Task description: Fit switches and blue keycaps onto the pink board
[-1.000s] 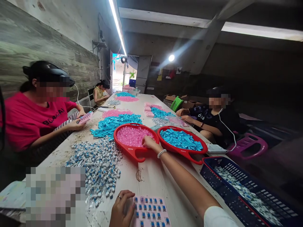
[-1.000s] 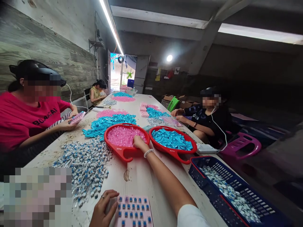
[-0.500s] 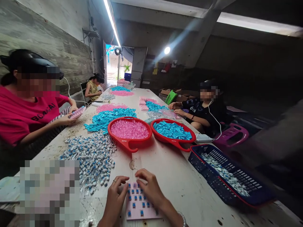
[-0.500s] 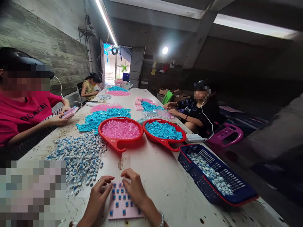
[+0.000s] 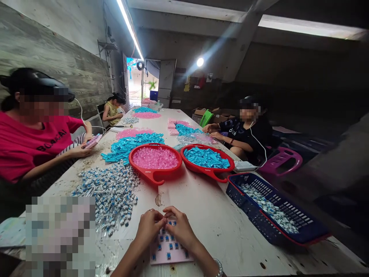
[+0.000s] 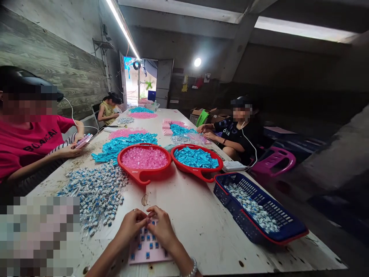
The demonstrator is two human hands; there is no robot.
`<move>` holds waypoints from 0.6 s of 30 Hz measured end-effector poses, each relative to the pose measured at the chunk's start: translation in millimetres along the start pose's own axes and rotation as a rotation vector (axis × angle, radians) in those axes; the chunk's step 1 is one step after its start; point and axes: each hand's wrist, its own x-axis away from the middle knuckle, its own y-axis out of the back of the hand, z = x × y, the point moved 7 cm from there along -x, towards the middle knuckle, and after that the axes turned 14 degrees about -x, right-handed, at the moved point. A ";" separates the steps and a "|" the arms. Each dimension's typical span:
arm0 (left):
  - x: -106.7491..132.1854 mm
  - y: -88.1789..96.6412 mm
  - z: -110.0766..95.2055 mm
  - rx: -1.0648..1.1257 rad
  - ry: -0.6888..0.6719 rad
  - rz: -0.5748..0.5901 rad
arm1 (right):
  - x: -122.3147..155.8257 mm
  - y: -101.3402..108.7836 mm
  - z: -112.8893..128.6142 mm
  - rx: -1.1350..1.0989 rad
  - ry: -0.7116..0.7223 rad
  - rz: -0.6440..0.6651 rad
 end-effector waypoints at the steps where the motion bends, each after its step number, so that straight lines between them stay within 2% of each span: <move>1: -1.2 -1.0 1.2 -0.007 0.010 0.008 | 0.8 0.3 -0.7 -0.040 -0.011 0.013; 5: -6.3 -4.8 6.0 0.005 0.017 0.066 | 1.5 2.9 -1.5 -0.155 -0.040 0.058; 9: -14.2 -8.7 11.1 0.021 0.017 0.139 | -6.3 2.4 -0.4 -0.161 -0.055 0.147; 18: -33.2 -21.0 18.7 0.057 0.060 0.280 | -29.0 -5.0 15.1 0.270 -0.011 0.404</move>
